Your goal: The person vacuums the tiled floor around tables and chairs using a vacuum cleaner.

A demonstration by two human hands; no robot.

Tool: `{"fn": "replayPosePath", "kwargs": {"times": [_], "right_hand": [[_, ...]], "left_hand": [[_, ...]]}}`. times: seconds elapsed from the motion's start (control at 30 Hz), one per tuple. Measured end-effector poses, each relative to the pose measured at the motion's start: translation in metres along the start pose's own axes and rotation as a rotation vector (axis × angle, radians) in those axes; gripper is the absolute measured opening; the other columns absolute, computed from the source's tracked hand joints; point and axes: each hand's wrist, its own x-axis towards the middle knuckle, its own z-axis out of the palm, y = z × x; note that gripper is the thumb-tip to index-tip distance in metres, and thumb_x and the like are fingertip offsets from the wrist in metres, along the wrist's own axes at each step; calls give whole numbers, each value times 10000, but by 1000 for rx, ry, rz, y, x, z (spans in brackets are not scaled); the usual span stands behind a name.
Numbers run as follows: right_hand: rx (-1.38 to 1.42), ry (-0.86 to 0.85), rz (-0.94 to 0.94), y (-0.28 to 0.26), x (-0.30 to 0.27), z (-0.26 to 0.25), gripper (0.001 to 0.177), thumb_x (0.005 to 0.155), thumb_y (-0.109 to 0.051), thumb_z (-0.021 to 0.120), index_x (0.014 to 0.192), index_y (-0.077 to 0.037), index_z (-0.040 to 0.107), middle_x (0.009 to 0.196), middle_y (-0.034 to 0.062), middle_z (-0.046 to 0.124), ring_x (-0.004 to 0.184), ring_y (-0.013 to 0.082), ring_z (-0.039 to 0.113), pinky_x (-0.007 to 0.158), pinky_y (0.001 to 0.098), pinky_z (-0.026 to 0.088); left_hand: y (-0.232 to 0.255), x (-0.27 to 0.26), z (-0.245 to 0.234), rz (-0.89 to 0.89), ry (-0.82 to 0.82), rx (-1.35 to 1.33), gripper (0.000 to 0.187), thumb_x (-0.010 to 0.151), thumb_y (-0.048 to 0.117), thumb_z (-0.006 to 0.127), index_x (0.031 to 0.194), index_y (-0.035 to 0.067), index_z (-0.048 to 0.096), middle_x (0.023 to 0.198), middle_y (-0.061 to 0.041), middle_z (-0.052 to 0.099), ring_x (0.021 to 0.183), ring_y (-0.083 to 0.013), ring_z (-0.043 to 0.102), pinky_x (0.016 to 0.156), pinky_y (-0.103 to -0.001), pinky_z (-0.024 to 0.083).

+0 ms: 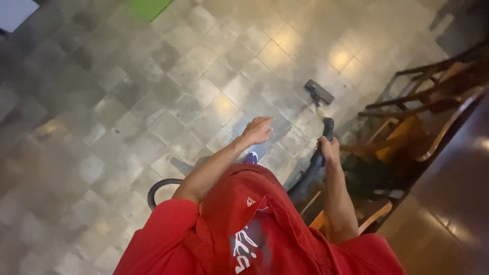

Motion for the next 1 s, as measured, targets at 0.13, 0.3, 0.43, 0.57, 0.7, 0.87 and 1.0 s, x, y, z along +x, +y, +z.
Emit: {"fn": "replayPosePath", "kwargs": {"times": [0.13, 0.3, 0.43, 0.57, 0.7, 0.87, 1.0], "right_hand": [[14, -29, 24, -17, 42, -7, 142, 878, -77, 607, 927, 42, 546, 721, 113, 574, 536, 211, 592, 501, 379, 541], [52, -55, 24, -38, 72, -5, 133, 882, -62, 605, 920, 38, 525, 716, 108, 553, 538, 216, 589, 508, 375, 544], [33, -35, 74, -50, 82, 0, 123, 879, -64, 595, 916, 35, 532, 705, 106, 561, 544, 210, 584, 508, 376, 537], [36, -55, 92, -59, 88, 7, 124, 882, -70, 595, 925, 22, 524, 695, 107, 560, 549, 211, 586, 511, 376, 531], [-11, -36, 101, -61, 87, 19, 115, 876, -73, 594, 926, 16, 541, 695, 103, 564, 538, 215, 576, 510, 383, 530], [31, -2, 80, -54, 73, 49, 147, 882, -81, 617, 939, 35, 548, 696, 113, 576, 530, 219, 578, 506, 379, 533], [57, 60, 109, -56, 38, 87, 245, 866, -84, 634, 1041, 15, 494, 701, 114, 593, 530, 212, 592, 498, 371, 539]], "left_hand": [[-1, 8, -4, -61, 40, -16, 522, 920, 217, 561, 1425, 86, 538, 1487, -141, 535, 1395, -371, 454, 1130, -484, 394], [-9, 16, -6, -77, 100, -11, 528, 910, 210, 549, 1416, 60, 550, 1474, -160, 556, 1386, -370, 480, 1132, -472, 413], [-12, 22, -12, -93, 123, -35, 521, 905, 210, 561, 1402, 54, 560, 1453, -177, 556, 1366, -380, 480, 1117, -486, 404], [-18, 38, -24, -58, 106, -23, 505, 923, 216, 556, 1402, 54, 563, 1461, -160, 568, 1369, -373, 492, 1125, -480, 417], [-26, 59, -39, -48, 51, -45, 512, 927, 247, 570, 1414, 91, 560, 1461, -142, 557, 1379, -367, 471, 1105, -481, 411], [-49, 94, -66, 69, 2, 7, 527, 927, 266, 593, 1418, 80, 541, 1474, -141, 550, 1370, -373, 478, 1112, -473, 415], [-60, 116, -92, 114, -71, 24, 527, 915, 260, 600, 1413, 94, 558, 1471, -148, 551, 1365, -377, 480, 1102, -476, 421]]}}
